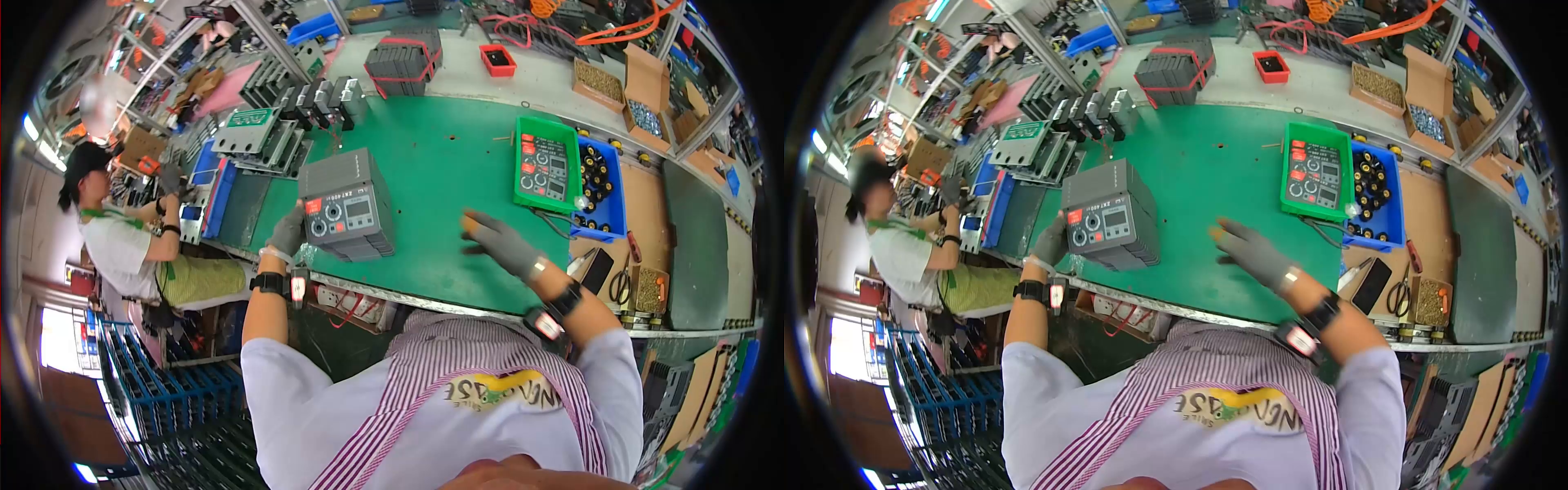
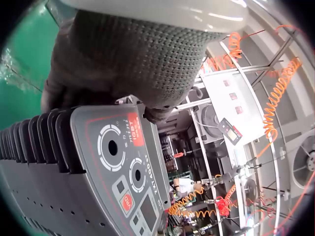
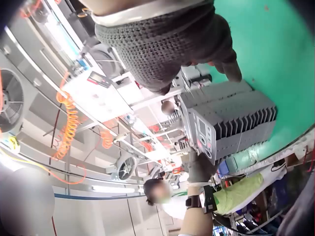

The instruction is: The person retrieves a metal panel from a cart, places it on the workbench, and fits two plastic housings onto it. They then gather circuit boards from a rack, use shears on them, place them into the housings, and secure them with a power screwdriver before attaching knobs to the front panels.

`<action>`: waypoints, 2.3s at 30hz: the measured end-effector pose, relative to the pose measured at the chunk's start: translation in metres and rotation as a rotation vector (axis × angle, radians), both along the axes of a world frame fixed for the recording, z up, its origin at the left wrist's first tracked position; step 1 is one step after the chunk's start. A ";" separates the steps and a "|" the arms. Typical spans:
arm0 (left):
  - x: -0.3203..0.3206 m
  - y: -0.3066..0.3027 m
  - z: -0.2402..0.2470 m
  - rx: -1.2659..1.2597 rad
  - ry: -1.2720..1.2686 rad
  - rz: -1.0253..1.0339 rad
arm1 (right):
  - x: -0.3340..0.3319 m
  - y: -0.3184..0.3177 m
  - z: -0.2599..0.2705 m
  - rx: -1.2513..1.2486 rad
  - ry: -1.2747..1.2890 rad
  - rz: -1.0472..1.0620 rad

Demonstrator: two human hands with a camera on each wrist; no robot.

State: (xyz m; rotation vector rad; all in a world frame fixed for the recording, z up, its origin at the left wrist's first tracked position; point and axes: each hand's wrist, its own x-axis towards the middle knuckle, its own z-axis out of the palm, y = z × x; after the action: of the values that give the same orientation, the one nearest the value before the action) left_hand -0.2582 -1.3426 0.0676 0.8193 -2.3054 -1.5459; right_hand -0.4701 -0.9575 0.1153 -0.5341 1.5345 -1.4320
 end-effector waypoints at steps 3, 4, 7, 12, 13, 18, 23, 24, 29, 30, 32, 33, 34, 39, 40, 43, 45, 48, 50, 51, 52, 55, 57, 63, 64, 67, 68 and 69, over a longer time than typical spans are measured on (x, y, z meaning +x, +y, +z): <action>-0.002 0.000 0.006 -0.120 -0.055 -0.186 | 0.002 -0.107 -0.019 -0.019 0.052 0.101; 0.005 -0.015 -0.009 -0.698 -0.162 -0.312 | 0.002 -0.136 -0.035 0.030 0.169 0.125; -0.007 -0.011 -0.018 0.491 -0.105 0.023 | 0.013 -0.193 -0.057 0.147 0.342 0.108; -0.014 0.011 -0.007 0.473 -0.118 0.127 | 0.040 -0.216 -0.031 0.057 -0.170 -0.170; -0.013 0.010 -0.005 0.306 -0.126 0.104 | 0.042 -0.218 -0.031 0.081 -0.174 -0.183; -0.011 0.033 0.005 0.321 0.039 0.164 | 0.049 -0.215 -0.018 0.168 -0.193 -0.205; -0.008 0.039 0.015 0.423 0.044 0.153 | 0.041 -0.206 -0.033 0.017 -0.307 -0.203; -0.010 0.040 0.019 0.507 0.091 0.144 | 0.039 -0.203 -0.032 0.014 -0.333 -0.196; -0.022 0.060 0.039 -0.142 -0.042 0.141 | 0.023 -0.184 -0.024 -0.212 -0.373 -0.124; -0.028 0.072 0.053 -0.247 -0.048 0.116 | 0.021 -0.173 -0.016 -0.267 -0.433 -0.118; -0.040 0.095 0.081 -0.372 0.041 0.022 | 0.020 -0.149 0.000 -0.343 -0.531 -0.183; -0.047 0.108 0.099 -0.506 0.062 -0.049 | 0.018 -0.136 0.005 -0.391 -0.574 -0.220; -0.054 0.125 0.120 -0.643 0.090 -0.126 | 0.010 -0.120 -0.012 -0.449 -0.622 -0.255; -0.082 0.193 0.178 -0.756 0.368 -0.654 | 0.006 -0.029 -0.007 -0.710 -0.486 -0.513; -0.088 0.206 0.183 -0.684 0.419 -0.767 | 0.012 -0.005 -0.002 -0.723 -0.447 -0.544; -0.104 0.254 0.195 -0.555 0.552 -1.102 | 0.045 0.071 0.004 -0.736 -0.352 -0.666; -0.115 0.294 0.200 -0.466 0.647 -1.306 | 0.072 0.118 0.001 -0.746 -0.304 -0.764; -0.134 0.361 0.204 -0.126 0.692 -1.648 | 0.116 0.189 -0.004 -0.748 -0.211 -0.926; -0.148 0.412 0.191 0.075 0.770 -1.811 | 0.146 0.237 -0.008 -0.732 -0.170 -1.020; -0.152 0.431 0.170 0.098 0.817 -1.752 | 0.163 0.261 -0.008 -0.721 -0.153 -1.068; -0.158 0.462 0.155 0.180 0.859 -1.611 | 0.179 0.285 -0.008 -0.700 -0.131 -1.121; -0.174 0.552 0.102 0.334 0.436 -1.520 | 0.227 0.356 -0.006 -0.663 -0.106 -1.255; -0.174 0.598 0.071 0.530 -0.232 -1.876 | 0.254 0.390 -0.002 -0.633 -0.097 -1.335; -0.140 0.726 0.049 0.989 -0.727 -1.814 | 0.289 0.469 0.009 -0.542 -0.052 -1.500; -0.139 0.743 0.049 1.012 -0.752 -1.815 | 0.290 0.477 0.009 -0.529 -0.049 -1.520; -0.140 0.790 0.052 1.046 -0.807 -1.841 | 0.291 0.502 0.016 -0.466 -0.030 -1.583; -0.143 0.802 0.052 1.058 -0.829 -1.847 | 0.291 0.509 0.018 -0.444 -0.024 -1.605; -0.145 0.813 0.052 1.059 -0.845 -1.862 | 0.290 0.515 0.020 -0.421 -0.020 -1.627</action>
State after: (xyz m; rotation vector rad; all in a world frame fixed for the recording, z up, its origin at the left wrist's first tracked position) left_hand -0.4030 -0.5292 0.1196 -1.6575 -2.4027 -3.7613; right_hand -0.1802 -0.4429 0.1357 0.7759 1.5989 -2.9331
